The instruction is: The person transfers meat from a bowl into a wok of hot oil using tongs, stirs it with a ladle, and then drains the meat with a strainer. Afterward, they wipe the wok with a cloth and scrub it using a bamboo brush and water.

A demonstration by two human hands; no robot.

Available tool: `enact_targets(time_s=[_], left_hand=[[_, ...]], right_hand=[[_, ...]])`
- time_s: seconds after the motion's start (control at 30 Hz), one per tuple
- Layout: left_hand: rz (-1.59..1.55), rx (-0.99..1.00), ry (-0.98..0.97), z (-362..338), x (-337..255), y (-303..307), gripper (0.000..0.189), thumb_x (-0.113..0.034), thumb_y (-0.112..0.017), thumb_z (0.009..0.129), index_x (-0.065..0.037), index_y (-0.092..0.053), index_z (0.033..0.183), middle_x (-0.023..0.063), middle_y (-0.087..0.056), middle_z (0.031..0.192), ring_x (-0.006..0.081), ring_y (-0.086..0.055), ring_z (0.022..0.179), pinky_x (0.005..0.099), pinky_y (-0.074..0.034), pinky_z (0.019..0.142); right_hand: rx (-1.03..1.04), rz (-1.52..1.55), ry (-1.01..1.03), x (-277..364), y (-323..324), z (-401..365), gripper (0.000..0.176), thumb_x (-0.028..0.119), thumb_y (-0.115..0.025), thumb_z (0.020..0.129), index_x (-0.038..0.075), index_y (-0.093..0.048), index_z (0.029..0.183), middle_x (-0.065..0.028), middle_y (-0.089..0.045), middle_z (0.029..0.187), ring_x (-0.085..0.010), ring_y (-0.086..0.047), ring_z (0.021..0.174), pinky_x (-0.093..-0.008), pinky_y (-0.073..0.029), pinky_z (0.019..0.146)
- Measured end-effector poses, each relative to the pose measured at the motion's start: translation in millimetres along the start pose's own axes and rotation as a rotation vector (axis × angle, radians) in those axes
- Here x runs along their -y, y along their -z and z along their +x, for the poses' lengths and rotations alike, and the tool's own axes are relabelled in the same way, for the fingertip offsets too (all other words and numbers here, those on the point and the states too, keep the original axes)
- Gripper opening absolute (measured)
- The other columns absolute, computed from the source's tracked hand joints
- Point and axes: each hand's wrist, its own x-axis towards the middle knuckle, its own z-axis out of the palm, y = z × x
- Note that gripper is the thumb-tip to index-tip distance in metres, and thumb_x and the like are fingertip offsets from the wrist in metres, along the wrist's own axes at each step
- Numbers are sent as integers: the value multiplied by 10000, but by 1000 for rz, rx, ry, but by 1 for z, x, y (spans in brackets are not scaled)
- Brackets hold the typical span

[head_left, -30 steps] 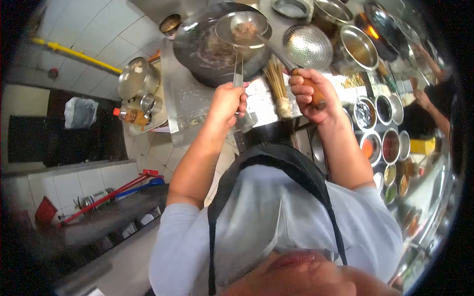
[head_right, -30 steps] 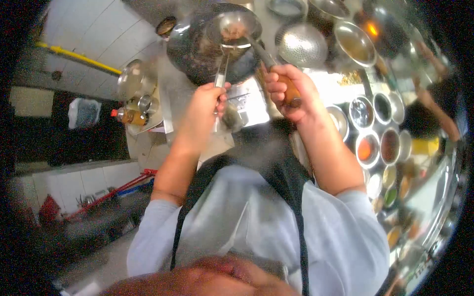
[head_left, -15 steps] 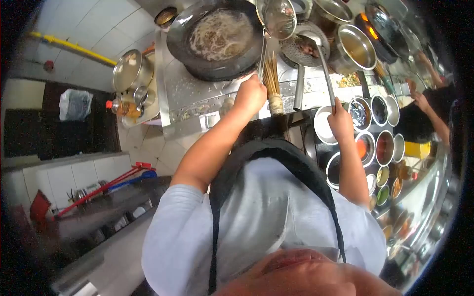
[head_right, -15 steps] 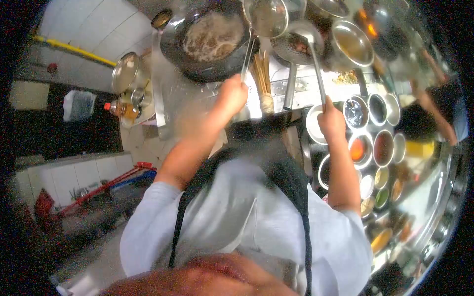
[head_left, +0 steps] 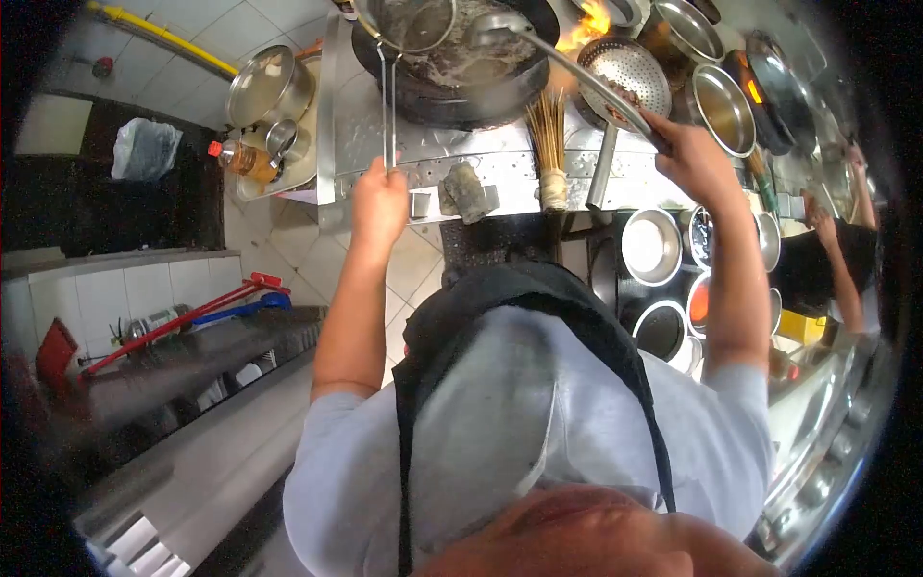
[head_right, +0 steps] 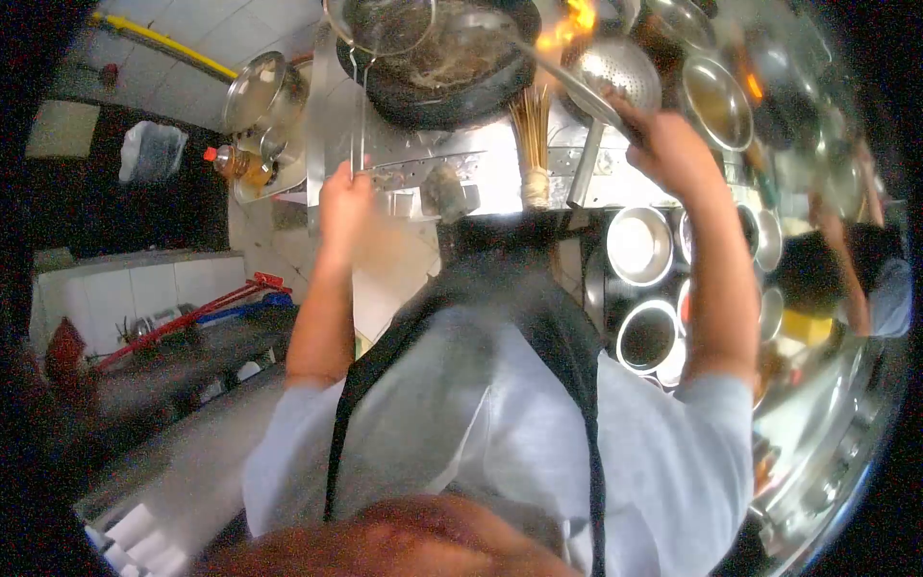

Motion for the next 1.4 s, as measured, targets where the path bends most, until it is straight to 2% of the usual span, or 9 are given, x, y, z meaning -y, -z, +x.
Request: enact_targets(time_s=[0.3,0.53,0.8,0.9,0.97,1.0,1.07,1.3,1.4], left_hand=[[-7,-44,75,-23,3,22,205,-136,-477,859,10,-598,937,208,-597,640,334,-605,558,433,-463,558],[-177,2,175,-27,0,25,177,-141,-457,892,-15,-575,929,90,-527,556,198,-518,426,361,-421,437],[-284,62,221,-26,2,27,214,-124,-439,889,-38,-591,1014,42,-498,565,148,-461,396,318,-371,380],[-305,97,236,-26,2,27,247,-121,-443,887,-44,-599,1062,31,-501,584,130,-447,394,302,-357,367],[-313,94,247,-26,3,27,260,-121,-447,887,-42,-598,1083,36,-510,599,129,-447,395,299,-358,365],[-314,93,247,-25,6,26,260,-121,-447,887,-42,-598,1083,36,-510,599,129,-447,395,299,-358,365],[-344,98,241,-25,11,25,257,-123,-448,888,-40,-598,1080,36,-509,602,129,-448,396,298,-358,365],[-392,102,283,-25,15,31,269,-129,-458,889,-48,-601,1102,32,-508,612,118,-447,404,286,-350,363],[-433,91,296,-23,18,30,275,-133,-461,891,-52,-601,1114,26,-502,614,113,-439,402,281,-347,364]], right_hand=[[164,-357,64,25,24,61,601,9,-547,711,162,-574,1291,-243,-643,863,-376,-640,792,-441,-488,734],[250,-423,66,53,68,54,540,54,-647,741,129,-587,1272,-217,-666,950,-335,-661,830,-405,-500,764],[251,-444,28,73,112,30,629,-41,-608,709,145,-566,1308,-185,-659,798,-230,-603,646,-376,-472,641],[260,-326,-290,87,123,19,637,-58,-580,697,139,-575,1303,-126,-611,686,-169,-554,569,-340,-446,561],[193,-419,-47,61,116,18,417,88,-629,750,97,-646,1166,-152,-684,796,-245,-641,637,-407,-519,617],[193,-420,-45,59,114,16,417,88,-629,750,97,-646,1166,-152,-684,796,-245,-641,637,-407,-519,617],[221,-219,-71,59,111,13,600,-42,-532,711,124,-593,1284,-39,-519,599,-95,-425,459,-290,-374,457],[266,-176,-195,59,112,10,601,-38,-521,713,114,-585,1292,-15,-523,604,-84,-429,470,-287,-367,456],[234,12,109,23,99,15,603,-35,-516,718,78,-557,1309,4,-529,637,-84,-437,463,-279,-371,442]])
